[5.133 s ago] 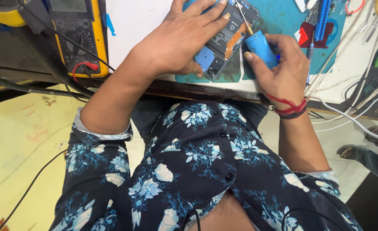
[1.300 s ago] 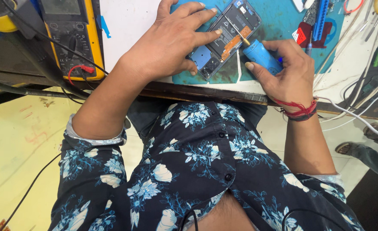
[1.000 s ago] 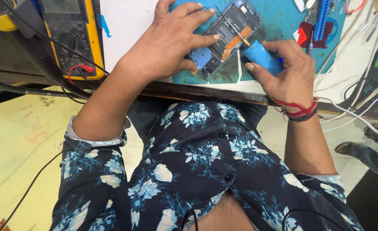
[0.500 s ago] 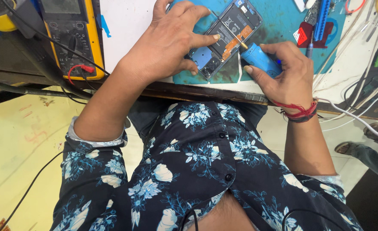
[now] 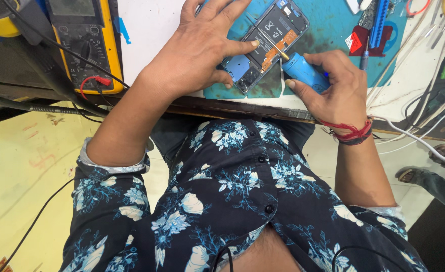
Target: The person works on a disassembled smartphone at a repair bench. They use a blue soldering iron to heat and work on the phone's internal board, then use a red-handled tool to work on small components, and finally press the phone's back cover closed with both hands.
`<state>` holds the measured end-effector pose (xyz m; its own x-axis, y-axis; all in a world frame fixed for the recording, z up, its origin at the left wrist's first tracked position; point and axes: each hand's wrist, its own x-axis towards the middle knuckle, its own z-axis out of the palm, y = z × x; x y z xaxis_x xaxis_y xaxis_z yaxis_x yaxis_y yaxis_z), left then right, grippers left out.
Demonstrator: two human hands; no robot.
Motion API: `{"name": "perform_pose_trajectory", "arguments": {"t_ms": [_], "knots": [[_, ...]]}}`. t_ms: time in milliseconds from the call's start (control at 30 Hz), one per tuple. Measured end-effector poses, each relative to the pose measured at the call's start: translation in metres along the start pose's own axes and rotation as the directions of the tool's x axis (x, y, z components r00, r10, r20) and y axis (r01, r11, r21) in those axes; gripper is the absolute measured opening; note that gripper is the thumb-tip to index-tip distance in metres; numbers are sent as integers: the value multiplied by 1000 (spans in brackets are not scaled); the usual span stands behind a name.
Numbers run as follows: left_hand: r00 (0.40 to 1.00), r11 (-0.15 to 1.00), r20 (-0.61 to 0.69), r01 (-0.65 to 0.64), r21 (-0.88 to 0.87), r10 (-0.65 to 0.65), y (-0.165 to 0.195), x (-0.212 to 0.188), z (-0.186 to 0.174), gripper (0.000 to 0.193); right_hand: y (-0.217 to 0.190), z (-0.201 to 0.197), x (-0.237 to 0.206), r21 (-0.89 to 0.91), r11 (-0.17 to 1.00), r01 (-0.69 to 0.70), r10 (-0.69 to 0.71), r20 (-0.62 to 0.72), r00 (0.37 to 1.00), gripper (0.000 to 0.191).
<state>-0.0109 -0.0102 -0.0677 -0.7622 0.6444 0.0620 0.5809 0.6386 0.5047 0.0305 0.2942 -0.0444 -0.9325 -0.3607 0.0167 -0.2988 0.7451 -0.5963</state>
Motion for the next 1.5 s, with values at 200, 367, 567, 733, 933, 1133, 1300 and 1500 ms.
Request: {"name": "perform_pose_trajectory", "arguments": {"t_ms": [200,367,567,733,933,1133,1300,1500], "knots": [[1000,1000,5,-5,2,5,-1,0,-1,73,-1,1,0,0,1000,4,-4,5,1000,41],[1000,1000,12,-10,-4,11,-1,-1,-1,72,-3,2,0,4,1000,7,-7,13,1000,42],[998,998,-38,-55,17,55,-1,-6,2,64,-4,2,-1,1,1000,1,-1,21,1000,42],[997,999,-73,-22,-23,20,0,-20,9,52,-3,1,-2,13,1000,14,-14,23,1000,43],[987,1000,-162,-9,-6,8,0,-36,24,36,-3,3,-1,-1,1000,7,-7,23,1000,42],[981,1000,-194,-5,-31,-1,-1,-42,35,31,-3,5,-3,2,1000,2,-2,10,1000,41],[980,999,-198,8,-36,-15,-1,-43,36,30,-3,5,-3,1,1000,20,-20,7,1000,39],[981,999,-194,10,-43,-18,-1,-42,34,29,-4,5,-2,2,1000,11,-11,23,1000,43]]}}
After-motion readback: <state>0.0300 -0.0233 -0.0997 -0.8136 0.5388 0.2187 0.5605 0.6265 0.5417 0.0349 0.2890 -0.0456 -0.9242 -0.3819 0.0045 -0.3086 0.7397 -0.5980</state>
